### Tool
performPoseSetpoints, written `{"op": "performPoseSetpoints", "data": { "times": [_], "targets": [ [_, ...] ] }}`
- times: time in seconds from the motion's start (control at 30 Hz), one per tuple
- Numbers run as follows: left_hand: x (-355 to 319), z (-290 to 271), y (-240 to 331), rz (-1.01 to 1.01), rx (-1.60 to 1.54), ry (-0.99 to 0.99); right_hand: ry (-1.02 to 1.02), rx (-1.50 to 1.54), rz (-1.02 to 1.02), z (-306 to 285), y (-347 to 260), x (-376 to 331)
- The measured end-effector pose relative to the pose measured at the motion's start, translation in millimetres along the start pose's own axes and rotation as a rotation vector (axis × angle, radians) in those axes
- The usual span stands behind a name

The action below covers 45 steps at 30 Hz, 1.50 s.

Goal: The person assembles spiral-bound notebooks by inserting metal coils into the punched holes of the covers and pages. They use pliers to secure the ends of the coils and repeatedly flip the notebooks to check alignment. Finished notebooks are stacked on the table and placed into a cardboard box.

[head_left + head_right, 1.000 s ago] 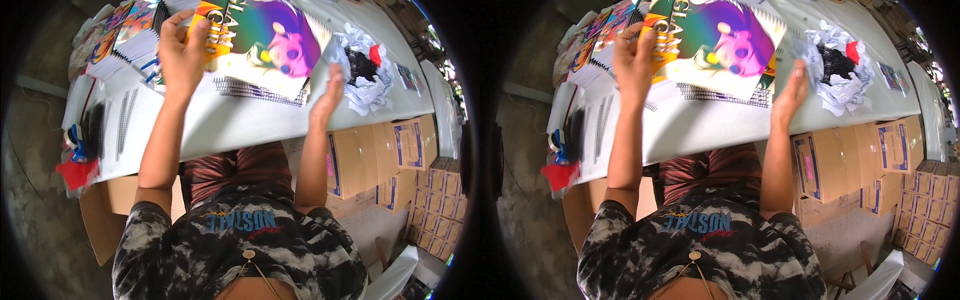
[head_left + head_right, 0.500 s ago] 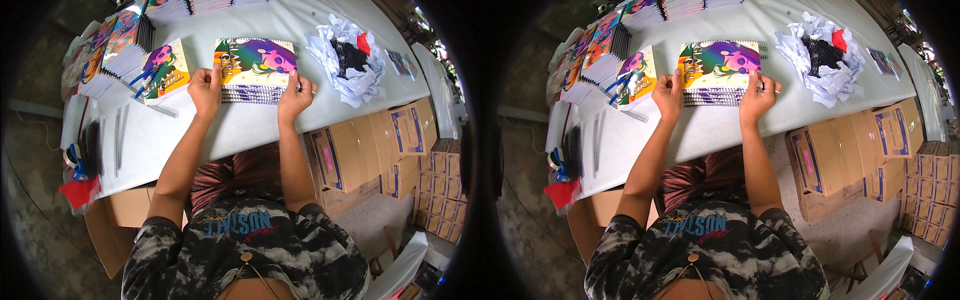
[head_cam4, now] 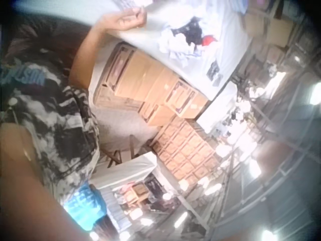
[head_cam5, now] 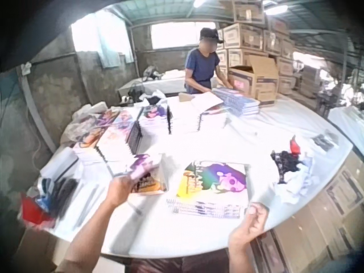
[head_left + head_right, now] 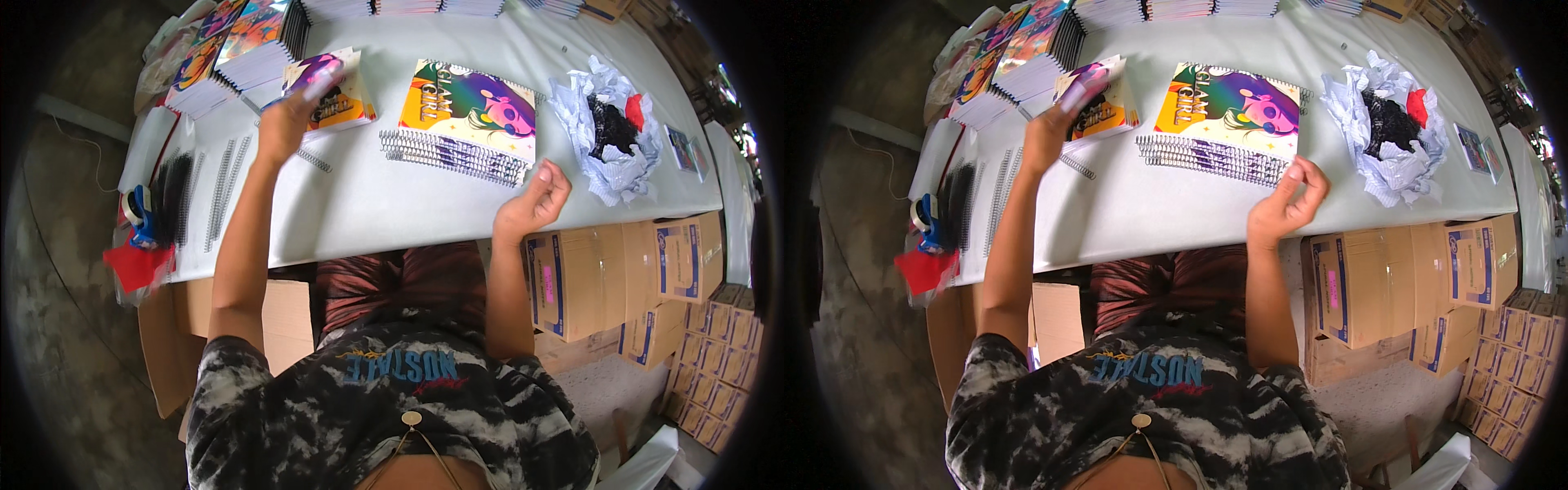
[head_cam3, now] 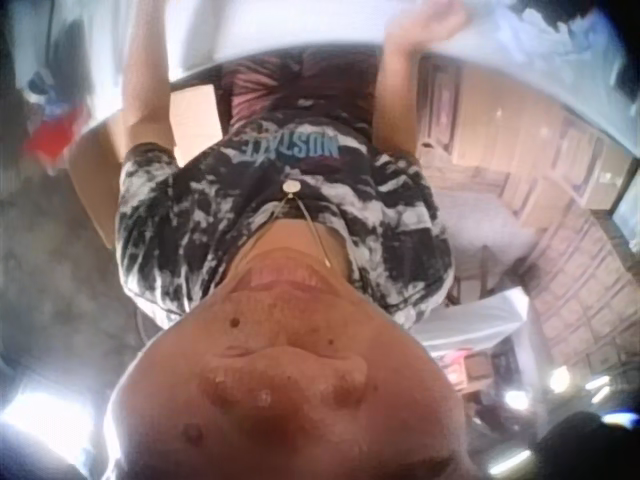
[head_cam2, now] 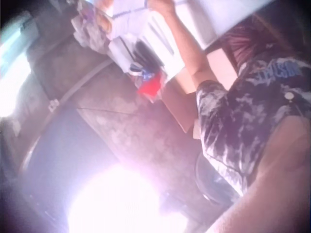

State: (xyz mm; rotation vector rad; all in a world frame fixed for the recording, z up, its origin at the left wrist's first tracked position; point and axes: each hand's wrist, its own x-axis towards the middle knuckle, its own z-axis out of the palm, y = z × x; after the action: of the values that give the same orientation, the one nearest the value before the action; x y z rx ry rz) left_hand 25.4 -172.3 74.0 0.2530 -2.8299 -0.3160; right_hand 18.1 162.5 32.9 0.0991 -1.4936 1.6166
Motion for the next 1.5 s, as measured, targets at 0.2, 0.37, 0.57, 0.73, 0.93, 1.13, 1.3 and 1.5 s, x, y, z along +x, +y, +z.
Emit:
{"op": "performPoseSetpoints", "data": {
  "times": [0.2,0.37,0.57,0.73,0.93,1.13,1.3,1.5],
  "targets": [
    [-16,-49,65,-0.155,-1.707,0.44,-0.619,0.545,0.787,54,-62,-20],
    [-99,-41,126,-0.31,-1.82,0.258,-0.479,0.882,0.826,75,-89,-17],
    [-118,-69,87,0.261,-0.444,0.41,-1.442,-0.103,-0.041,31,-111,22],
    [-143,-44,57,0.054,-1.213,0.126,-1.507,-0.022,0.379,13,-109,41],
    [-151,27,65,-0.144,-1.314,0.054,-1.07,0.315,0.591,-4,-36,-31],
    [-100,11,-57,-0.032,-0.308,0.3,-1.013,0.3,0.566,4,-20,-30],
    [-92,7,-115,-0.432,0.094,0.216,-1.069,0.319,0.471,14,-21,-20],
    [-100,-51,-24,-0.232,-0.973,0.003,-1.05,0.319,0.493,15,-20,-21]
  ]
}}
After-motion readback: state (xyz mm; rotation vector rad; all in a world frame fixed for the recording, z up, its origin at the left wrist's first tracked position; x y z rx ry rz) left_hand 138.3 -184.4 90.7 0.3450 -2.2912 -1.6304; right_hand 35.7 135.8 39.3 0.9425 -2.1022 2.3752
